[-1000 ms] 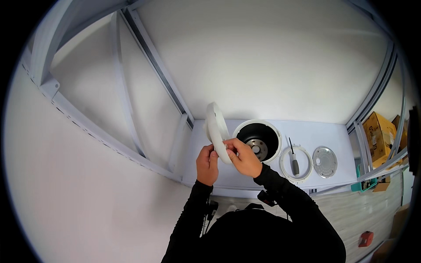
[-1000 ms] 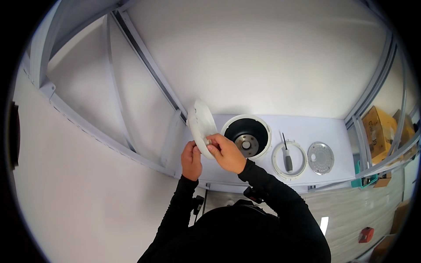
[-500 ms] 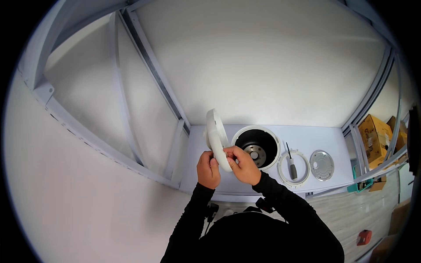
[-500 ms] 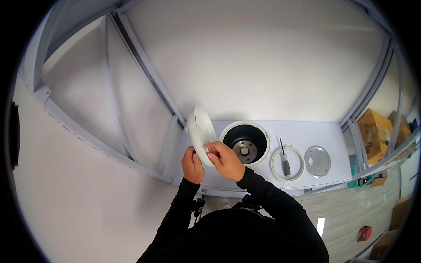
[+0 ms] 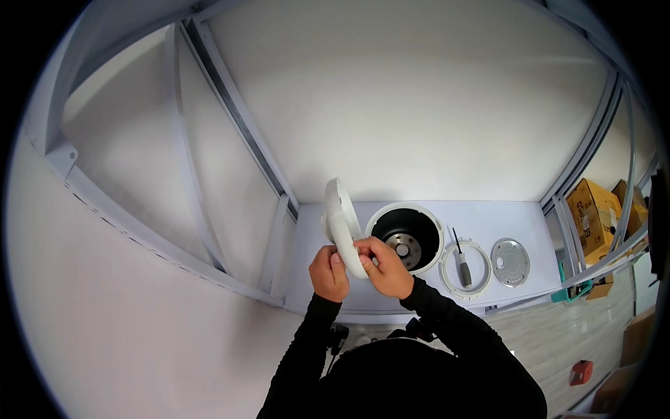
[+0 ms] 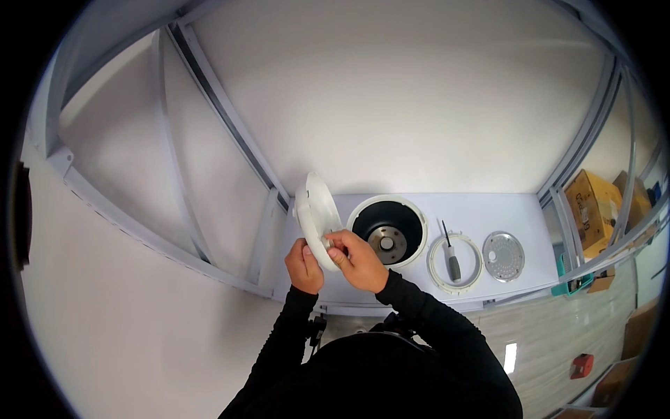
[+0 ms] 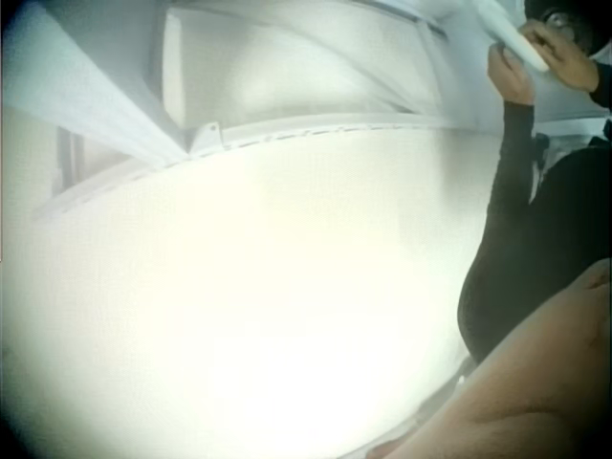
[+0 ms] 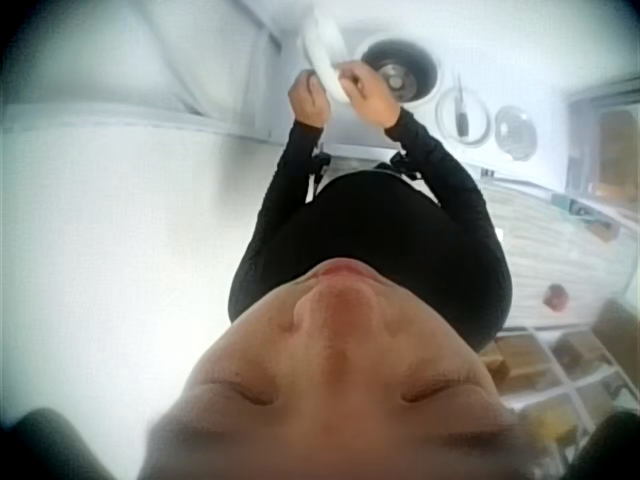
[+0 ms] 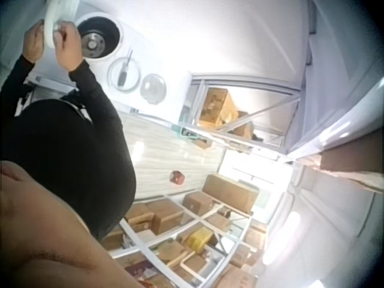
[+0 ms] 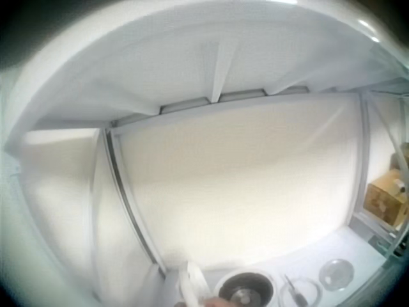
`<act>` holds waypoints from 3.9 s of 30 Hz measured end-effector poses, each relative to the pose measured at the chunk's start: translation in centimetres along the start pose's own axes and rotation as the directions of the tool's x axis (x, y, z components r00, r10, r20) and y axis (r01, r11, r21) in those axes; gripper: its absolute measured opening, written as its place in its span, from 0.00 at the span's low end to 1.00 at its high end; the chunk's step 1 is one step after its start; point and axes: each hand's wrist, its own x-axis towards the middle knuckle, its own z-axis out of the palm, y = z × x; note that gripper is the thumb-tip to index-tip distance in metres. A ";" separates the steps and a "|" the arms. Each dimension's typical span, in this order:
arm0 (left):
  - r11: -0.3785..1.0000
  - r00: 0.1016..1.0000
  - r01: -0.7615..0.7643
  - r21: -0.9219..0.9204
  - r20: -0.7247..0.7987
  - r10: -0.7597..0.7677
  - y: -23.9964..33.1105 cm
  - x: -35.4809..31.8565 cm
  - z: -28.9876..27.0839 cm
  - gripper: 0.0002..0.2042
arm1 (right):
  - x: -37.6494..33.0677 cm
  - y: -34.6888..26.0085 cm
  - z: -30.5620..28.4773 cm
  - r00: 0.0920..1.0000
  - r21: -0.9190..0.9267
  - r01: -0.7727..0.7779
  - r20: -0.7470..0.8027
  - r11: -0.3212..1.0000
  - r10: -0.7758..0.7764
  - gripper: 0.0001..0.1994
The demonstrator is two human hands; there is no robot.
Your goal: The person disassembles a white cylindrical appliance on a white table. They remove the lid, then use a screwdriver to pry off and unscrew a perforated metal plate, followed by removing a small white plastic piece from the lid.
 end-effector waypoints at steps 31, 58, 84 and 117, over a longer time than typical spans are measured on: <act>0.999 0.997 0.039 -0.013 -0.065 -0.040 0.2 -0.8 0.5 0.18 | -0.3 0.3 0.6 0.996 -0.020 0.027 -0.082 0.999 -0.029 0.12; 0.936 0.965 0.234 -0.262 -0.057 -0.257 0.5 -0.6 0.8 0.24 | -0.4 1.6 0.6 0.973 -0.141 0.129 -0.172 0.981 -0.153 0.14; 0.875 0.994 -0.063 -0.480 -0.111 0.010 4.2 0.4 -3.5 0.17 | -1.3 1.2 0.0 0.946 0.264 0.202 -0.303 0.943 -0.118 0.18; 0.842 0.831 -0.087 -0.532 0.428 0.356 19.6 -13.0 13.8 0.16 | -25.9 -10.9 -15.2 0.843 -0.247 -0.021 -0.525 0.969 -0.115 0.25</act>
